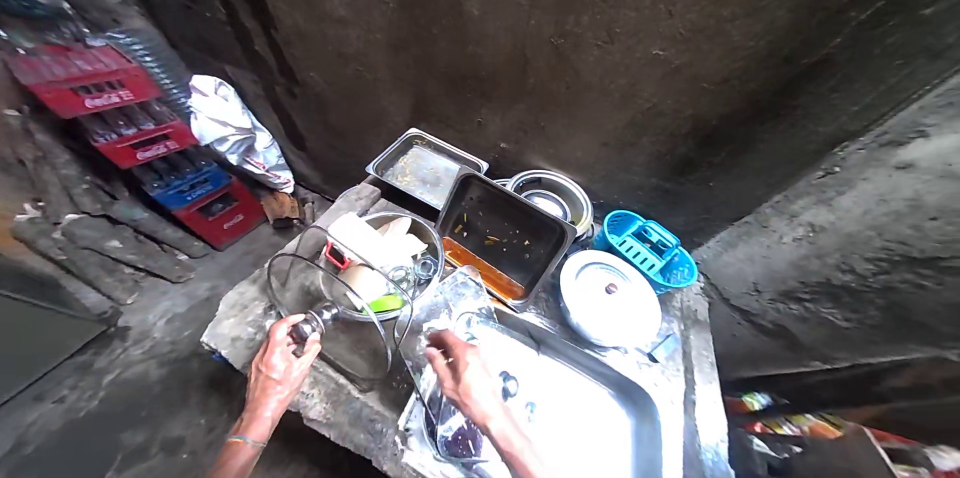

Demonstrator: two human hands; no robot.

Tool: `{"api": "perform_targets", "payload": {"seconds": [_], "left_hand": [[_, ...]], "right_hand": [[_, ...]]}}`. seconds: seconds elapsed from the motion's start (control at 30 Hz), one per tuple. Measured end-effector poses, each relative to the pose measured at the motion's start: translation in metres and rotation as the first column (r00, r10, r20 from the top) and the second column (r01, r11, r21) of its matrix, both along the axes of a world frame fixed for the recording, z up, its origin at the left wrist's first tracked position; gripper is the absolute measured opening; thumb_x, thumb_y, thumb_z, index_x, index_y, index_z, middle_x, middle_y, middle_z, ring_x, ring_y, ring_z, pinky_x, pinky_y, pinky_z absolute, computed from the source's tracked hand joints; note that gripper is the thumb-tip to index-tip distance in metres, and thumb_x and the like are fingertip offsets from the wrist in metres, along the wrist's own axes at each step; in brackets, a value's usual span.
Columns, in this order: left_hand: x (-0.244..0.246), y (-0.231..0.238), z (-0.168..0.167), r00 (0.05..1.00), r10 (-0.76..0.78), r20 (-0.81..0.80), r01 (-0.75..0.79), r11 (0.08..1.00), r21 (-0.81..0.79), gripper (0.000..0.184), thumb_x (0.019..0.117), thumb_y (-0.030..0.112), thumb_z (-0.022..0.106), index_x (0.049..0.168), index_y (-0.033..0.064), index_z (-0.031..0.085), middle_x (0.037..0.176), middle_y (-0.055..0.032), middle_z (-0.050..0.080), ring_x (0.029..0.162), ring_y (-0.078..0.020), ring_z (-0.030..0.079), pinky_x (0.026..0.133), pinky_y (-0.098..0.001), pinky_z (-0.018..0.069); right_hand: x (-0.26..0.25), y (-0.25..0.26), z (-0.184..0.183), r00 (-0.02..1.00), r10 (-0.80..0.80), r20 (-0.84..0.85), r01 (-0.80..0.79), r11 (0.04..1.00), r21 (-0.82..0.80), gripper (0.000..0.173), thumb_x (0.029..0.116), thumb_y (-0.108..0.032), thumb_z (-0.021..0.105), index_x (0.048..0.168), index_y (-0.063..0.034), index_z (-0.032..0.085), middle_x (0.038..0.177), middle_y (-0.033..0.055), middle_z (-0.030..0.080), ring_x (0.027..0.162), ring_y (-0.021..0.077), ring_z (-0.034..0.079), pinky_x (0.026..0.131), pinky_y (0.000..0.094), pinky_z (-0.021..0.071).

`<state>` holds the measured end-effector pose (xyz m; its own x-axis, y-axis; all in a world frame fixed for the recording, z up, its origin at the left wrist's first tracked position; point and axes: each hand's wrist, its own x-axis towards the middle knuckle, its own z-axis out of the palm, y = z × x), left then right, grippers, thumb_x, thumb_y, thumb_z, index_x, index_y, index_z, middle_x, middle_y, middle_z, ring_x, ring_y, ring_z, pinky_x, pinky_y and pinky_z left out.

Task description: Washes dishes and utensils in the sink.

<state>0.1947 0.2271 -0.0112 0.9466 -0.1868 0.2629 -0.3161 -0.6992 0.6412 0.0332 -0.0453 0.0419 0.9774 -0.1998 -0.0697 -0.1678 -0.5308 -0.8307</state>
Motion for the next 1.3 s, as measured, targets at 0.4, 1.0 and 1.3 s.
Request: {"api": "perform_targets", "payload": {"seconds": [0.4,1.0,1.3], "left_hand": [[-0.025,0.001,0.035,0.998,-0.056,-0.025,0.053,0.991,-0.122,0.078,0.0927,0.031,0.067,0.152,-0.0082,0.035,0.151,-0.0358,0.04,0.13,-0.0465,0.053,0.103,-0.0549,0.0487],[-0.167,-0.169,-0.035,0.296,-0.582,-0.757,-0.179,0.745,-0.643,0.035,0.112,0.02,0.036,0.133,-0.0028,0.052,0.12,-0.0218,0.07,0.096,-0.034,0.074,0.079,-0.0451,0.0636],[-0.186,-0.219,-0.057,0.088,-0.62,-0.78,-0.104,0.773,-0.626,0.036,0.1126,0.028,0.035,0.119,0.0003,0.057,0.093,-0.0157,0.073,0.071,-0.0249,0.073,0.058,-0.0357,0.0611]], "right_hand": [[-0.156,-0.113,-0.175,0.644,-0.498,-0.58,0.572,0.817,-0.066,0.055,0.1052,-0.042,0.055,0.143,-0.0013,0.053,0.127,0.0226,0.067,0.12,0.0349,0.065,0.105,0.0523,0.0495],[-0.213,-0.123,-0.176,0.648,-0.577,-0.497,0.746,0.613,0.26,0.048,0.1049,-0.033,0.059,0.139,0.0005,0.055,0.126,0.0235,0.066,0.116,0.0323,0.065,0.103,0.0506,0.0505],[-0.301,-0.132,-0.093,0.577,-0.68,-0.451,0.609,-0.009,0.793,0.027,0.1101,-0.018,0.042,0.128,-0.0017,0.053,0.103,0.0198,0.074,0.078,0.0315,0.075,0.059,0.0407,0.0616]]}}
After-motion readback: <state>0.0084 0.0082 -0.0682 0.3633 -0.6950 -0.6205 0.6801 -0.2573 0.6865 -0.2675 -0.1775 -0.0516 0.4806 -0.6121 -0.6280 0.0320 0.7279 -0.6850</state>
